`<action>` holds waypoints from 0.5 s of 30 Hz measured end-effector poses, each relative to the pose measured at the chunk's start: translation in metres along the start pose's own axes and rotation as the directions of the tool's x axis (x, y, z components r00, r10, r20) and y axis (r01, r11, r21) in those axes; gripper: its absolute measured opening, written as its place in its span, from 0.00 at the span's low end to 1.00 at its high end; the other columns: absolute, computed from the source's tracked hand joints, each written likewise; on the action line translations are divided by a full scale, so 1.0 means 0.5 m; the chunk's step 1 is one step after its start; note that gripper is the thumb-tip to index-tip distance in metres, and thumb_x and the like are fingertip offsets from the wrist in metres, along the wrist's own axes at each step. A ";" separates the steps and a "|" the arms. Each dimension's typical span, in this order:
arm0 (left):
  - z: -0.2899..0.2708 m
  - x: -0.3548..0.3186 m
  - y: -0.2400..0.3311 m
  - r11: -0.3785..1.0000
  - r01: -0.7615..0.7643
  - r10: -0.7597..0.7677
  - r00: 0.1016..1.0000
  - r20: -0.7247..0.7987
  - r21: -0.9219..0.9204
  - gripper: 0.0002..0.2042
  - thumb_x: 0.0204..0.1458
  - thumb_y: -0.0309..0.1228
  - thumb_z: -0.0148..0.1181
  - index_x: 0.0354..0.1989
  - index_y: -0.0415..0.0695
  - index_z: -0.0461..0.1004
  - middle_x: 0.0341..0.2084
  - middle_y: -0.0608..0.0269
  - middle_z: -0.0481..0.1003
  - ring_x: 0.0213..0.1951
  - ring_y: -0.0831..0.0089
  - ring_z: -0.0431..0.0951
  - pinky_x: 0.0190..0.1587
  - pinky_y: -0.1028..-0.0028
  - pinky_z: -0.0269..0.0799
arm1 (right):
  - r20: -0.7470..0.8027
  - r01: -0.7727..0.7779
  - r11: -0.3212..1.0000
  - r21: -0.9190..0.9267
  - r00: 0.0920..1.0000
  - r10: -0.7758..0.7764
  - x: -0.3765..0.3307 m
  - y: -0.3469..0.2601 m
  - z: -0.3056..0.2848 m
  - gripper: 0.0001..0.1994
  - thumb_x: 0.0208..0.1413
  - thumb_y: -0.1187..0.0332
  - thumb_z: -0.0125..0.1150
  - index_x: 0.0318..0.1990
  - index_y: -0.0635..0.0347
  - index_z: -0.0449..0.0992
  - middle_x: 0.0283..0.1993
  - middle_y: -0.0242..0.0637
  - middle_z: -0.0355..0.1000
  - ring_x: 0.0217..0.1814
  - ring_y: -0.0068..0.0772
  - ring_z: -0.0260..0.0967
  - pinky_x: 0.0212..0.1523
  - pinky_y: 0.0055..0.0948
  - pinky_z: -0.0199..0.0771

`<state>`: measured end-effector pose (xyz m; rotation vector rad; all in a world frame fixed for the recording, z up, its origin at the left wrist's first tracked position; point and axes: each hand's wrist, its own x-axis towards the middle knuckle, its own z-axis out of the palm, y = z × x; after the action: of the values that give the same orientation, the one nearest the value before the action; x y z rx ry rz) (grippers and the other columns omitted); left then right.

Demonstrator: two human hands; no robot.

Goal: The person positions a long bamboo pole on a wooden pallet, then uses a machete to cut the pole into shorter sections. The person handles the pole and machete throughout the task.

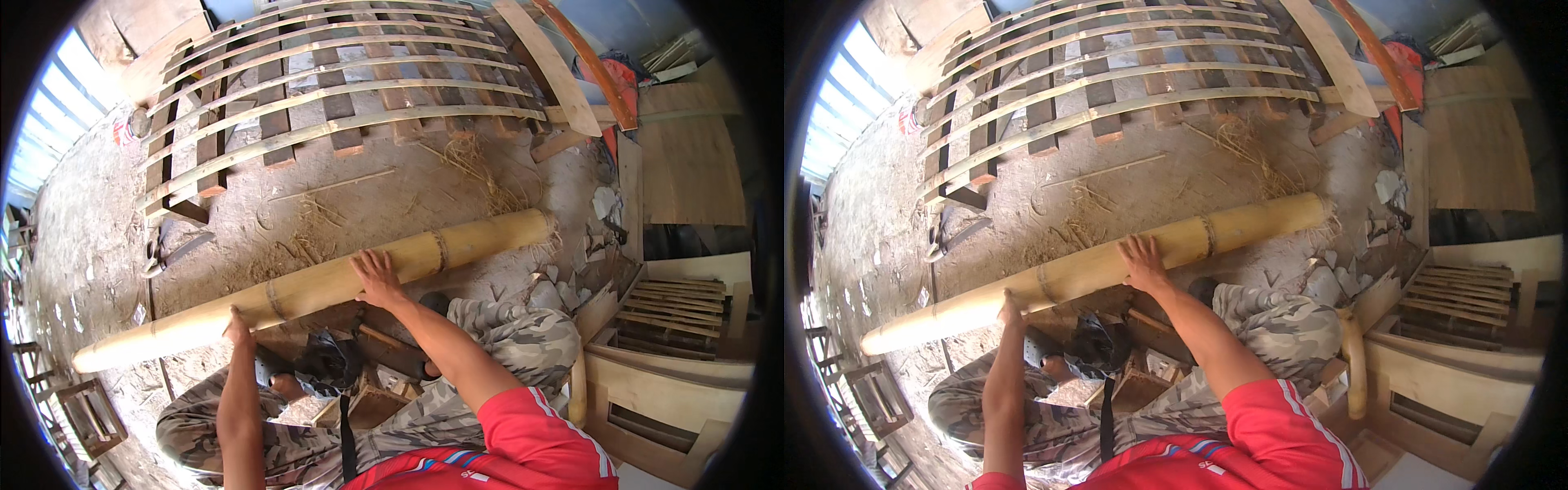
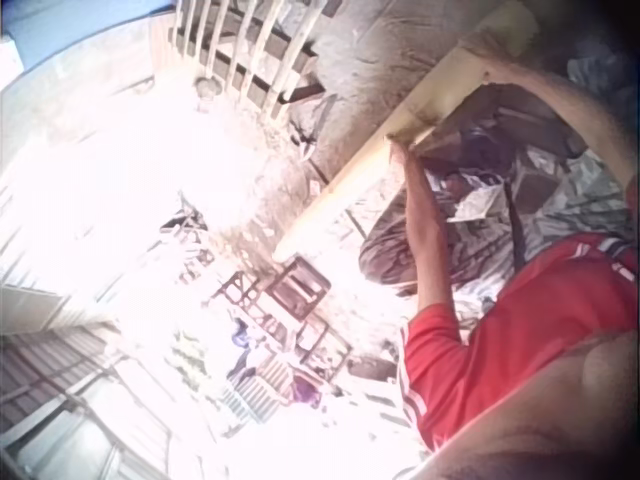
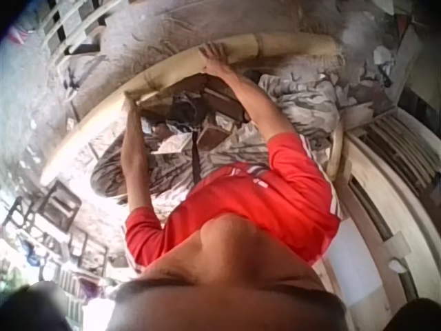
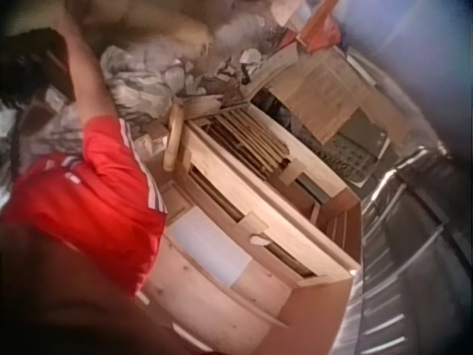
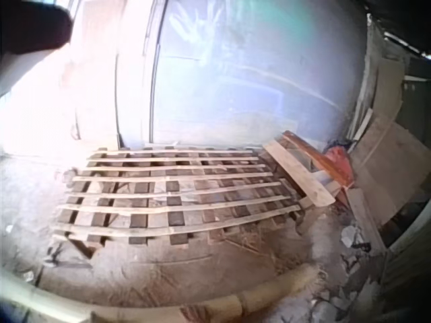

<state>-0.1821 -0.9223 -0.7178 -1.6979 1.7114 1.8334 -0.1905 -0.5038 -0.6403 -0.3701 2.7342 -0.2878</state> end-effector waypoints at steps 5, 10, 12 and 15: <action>0.075 -0.063 -0.021 0.990 -0.009 0.037 0.979 -0.200 0.140 0.71 0.38 0.64 0.74 0.74 0.40 0.23 0.65 0.37 0.59 0.59 0.47 0.69 0.50 0.50 0.74 | -0.117 -0.161 0.987 -0.007 0.980 0.159 -0.058 0.076 0.016 0.52 0.48 0.41 0.71 0.76 0.50 0.51 0.79 0.46 0.44 0.82 0.51 0.36 0.76 0.65 0.34; 0.111 -0.114 -0.033 0.967 0.052 -0.014 0.988 -0.151 0.249 0.74 0.37 0.65 0.73 0.72 0.39 0.17 0.65 0.34 0.59 0.62 0.44 0.67 0.54 0.48 0.72 | -0.061 -0.412 0.911 0.018 0.909 0.412 -0.117 0.152 -0.014 0.53 0.48 0.35 0.68 0.76 0.48 0.49 0.80 0.44 0.39 0.83 0.50 0.32 0.77 0.65 0.32; 0.114 -0.118 -0.038 0.960 0.042 -0.006 0.992 -0.128 0.277 0.73 0.39 0.66 0.71 0.72 0.39 0.16 0.66 0.30 0.55 0.64 0.42 0.64 0.58 0.47 0.69 | -0.075 -0.492 0.870 0.025 0.867 0.492 -0.139 0.175 -0.020 0.55 0.47 0.34 0.68 0.77 0.48 0.48 0.81 0.44 0.38 0.83 0.50 0.31 0.76 0.65 0.33; 0.120 -0.124 -0.042 0.930 0.015 0.031 0.992 -0.120 0.367 0.71 0.42 0.68 0.67 0.73 0.40 0.16 0.69 0.25 0.48 0.68 0.40 0.56 0.63 0.46 0.62 | -0.072 -0.604 0.786 0.131 0.785 0.615 -0.156 0.174 -0.014 0.55 0.49 0.36 0.67 0.77 0.52 0.45 0.80 0.48 0.37 0.82 0.55 0.31 0.76 0.64 0.36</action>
<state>-0.1813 -0.8351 -0.7004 -1.6727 1.9609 1.3207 -0.1420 -0.3977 -0.6296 0.5836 2.7502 -0.2667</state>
